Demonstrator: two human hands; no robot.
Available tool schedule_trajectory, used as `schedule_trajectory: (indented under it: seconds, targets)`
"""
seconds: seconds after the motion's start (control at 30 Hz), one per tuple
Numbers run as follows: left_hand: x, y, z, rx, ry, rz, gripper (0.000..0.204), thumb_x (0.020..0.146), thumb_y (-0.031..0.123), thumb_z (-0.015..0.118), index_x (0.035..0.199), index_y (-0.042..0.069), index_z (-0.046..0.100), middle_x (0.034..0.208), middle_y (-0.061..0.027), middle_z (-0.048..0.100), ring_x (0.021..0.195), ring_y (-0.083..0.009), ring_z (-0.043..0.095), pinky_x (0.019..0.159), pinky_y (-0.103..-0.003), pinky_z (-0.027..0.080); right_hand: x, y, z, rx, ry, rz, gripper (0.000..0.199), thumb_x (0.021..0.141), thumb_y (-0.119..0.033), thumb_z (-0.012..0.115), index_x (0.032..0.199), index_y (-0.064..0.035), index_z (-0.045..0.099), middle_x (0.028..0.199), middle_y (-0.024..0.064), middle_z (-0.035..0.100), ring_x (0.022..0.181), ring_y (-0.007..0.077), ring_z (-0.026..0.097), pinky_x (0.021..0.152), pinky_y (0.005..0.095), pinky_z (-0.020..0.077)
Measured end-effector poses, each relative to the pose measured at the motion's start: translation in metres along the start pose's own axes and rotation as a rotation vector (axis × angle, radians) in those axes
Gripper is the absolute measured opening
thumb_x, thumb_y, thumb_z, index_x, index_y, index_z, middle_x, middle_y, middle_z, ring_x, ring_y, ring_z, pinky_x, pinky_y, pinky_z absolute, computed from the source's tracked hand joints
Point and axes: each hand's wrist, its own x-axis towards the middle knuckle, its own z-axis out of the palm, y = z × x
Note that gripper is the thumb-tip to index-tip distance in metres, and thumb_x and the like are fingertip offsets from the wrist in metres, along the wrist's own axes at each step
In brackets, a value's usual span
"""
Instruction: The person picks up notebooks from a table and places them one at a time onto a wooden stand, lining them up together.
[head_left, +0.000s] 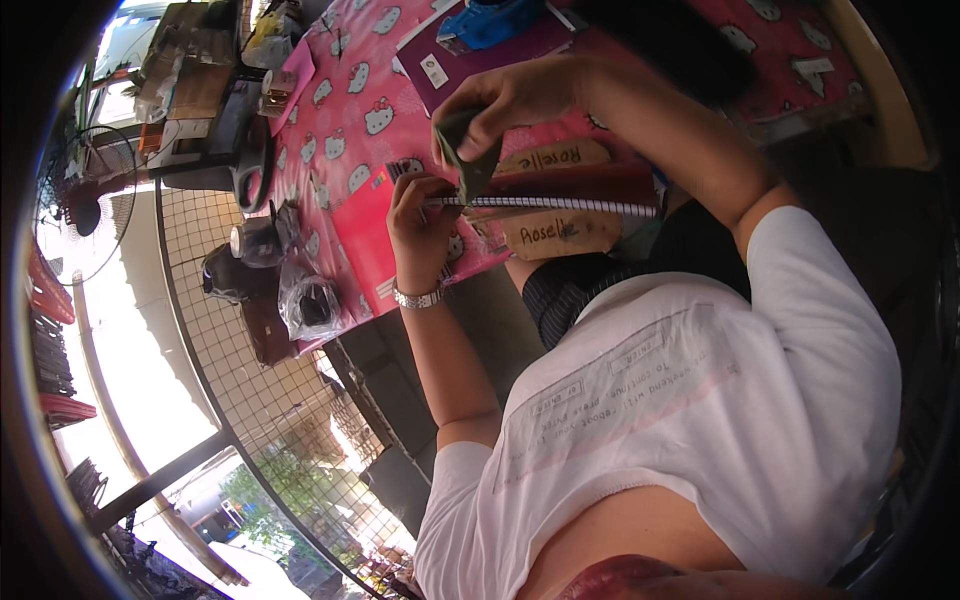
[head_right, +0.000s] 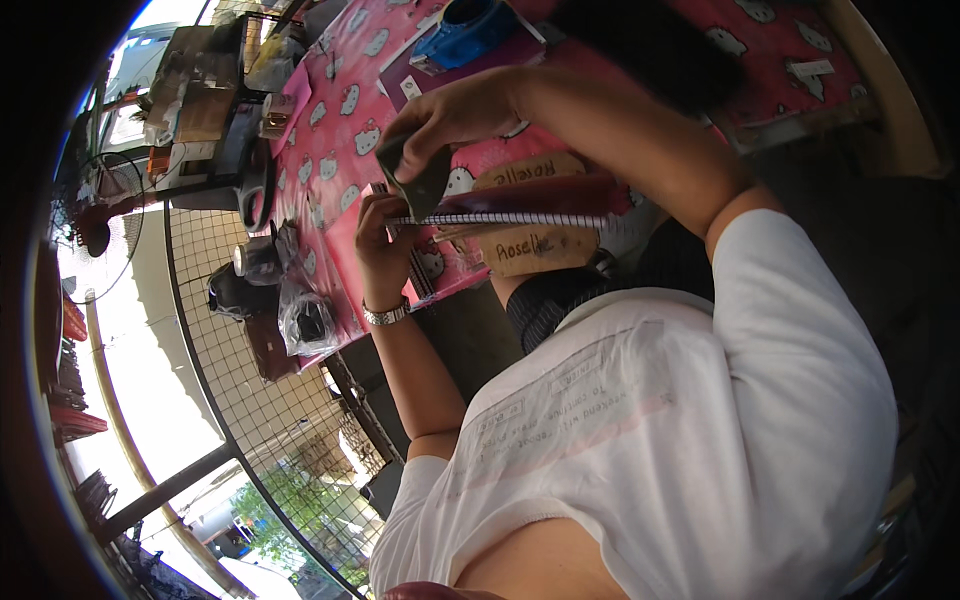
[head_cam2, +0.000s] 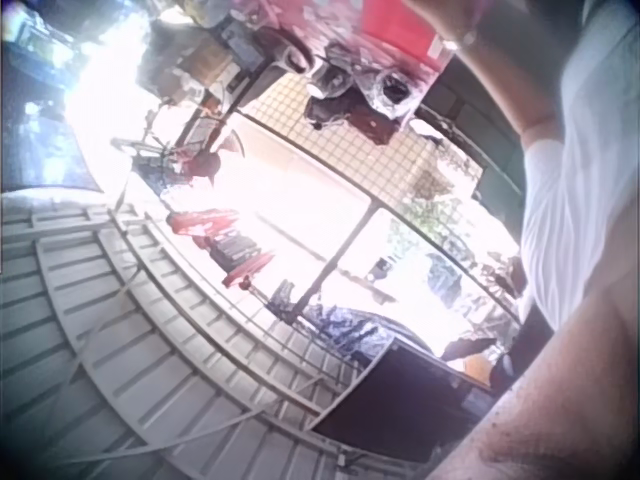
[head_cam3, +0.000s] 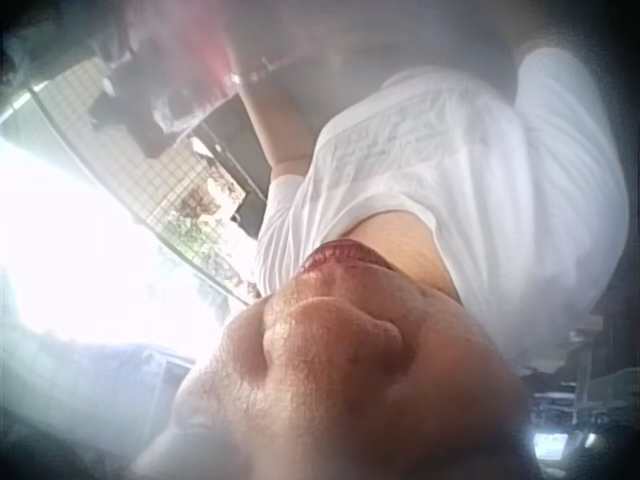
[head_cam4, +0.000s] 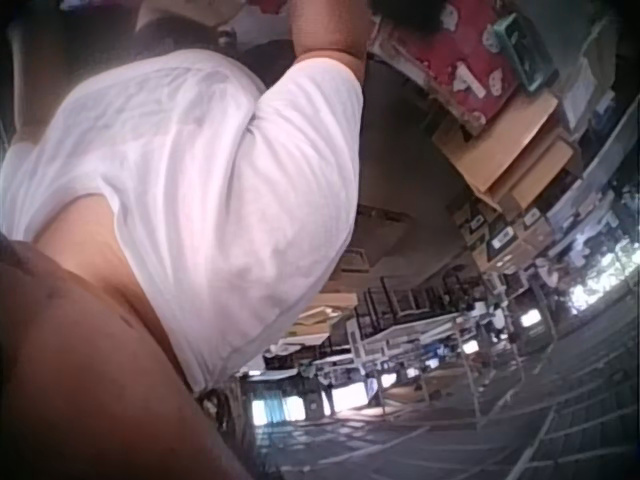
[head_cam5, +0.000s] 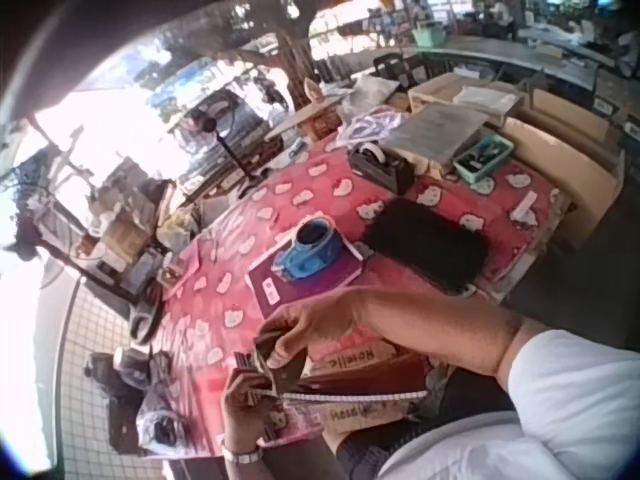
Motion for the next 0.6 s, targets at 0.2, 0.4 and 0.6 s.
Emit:
schedule_trajectory:
  seconds: [0.2,0.4,0.6]
  targets:
    - [-0.004,0.001,0.005,-0.166,0.077,-0.173,0.024,0.074,-0.009,0.072,0.095,-0.001,0.064,0.094,-0.0059,0.062,0.078,-0.0123,0.061,0.065,-0.023,0.050,-0.028,0.007,0.010,0.115,0.169,0.137,0.043,0.088,-0.026,0.058,0.124,-0.0029,0.057,0.108,0.0063,0.062,0.099,0.0136,0.056,0.088,0.0282,0.0429]
    - [-0.009,-0.005,0.001,-0.140,0.011,-0.064,0.025,0.072,-0.012,0.071,0.094,-0.002,0.064,0.093,-0.0071,0.061,0.080,-0.0140,0.061,0.067,-0.026,0.051,-0.026,0.000,0.007,-0.122,0.129,0.230,0.033,0.080,-0.021,0.072,0.104,0.0016,0.067,0.104,0.0041,0.063,0.093,0.0089,0.057,0.077,0.0265,0.0458]
    - [-0.009,-0.007,0.002,-0.227,-0.006,-0.123,0.025,0.073,-0.014,0.067,0.094,-0.002,0.062,0.092,-0.0070,0.059,0.082,-0.0138,0.061,0.069,-0.027,0.051,-0.002,0.001,-0.003,-0.412,0.053,-0.055,0.031,0.082,-0.011,0.071,0.111,-0.0025,0.065,0.099,0.0014,0.060,0.093,0.0138,0.057,0.084,0.0304,0.0440]
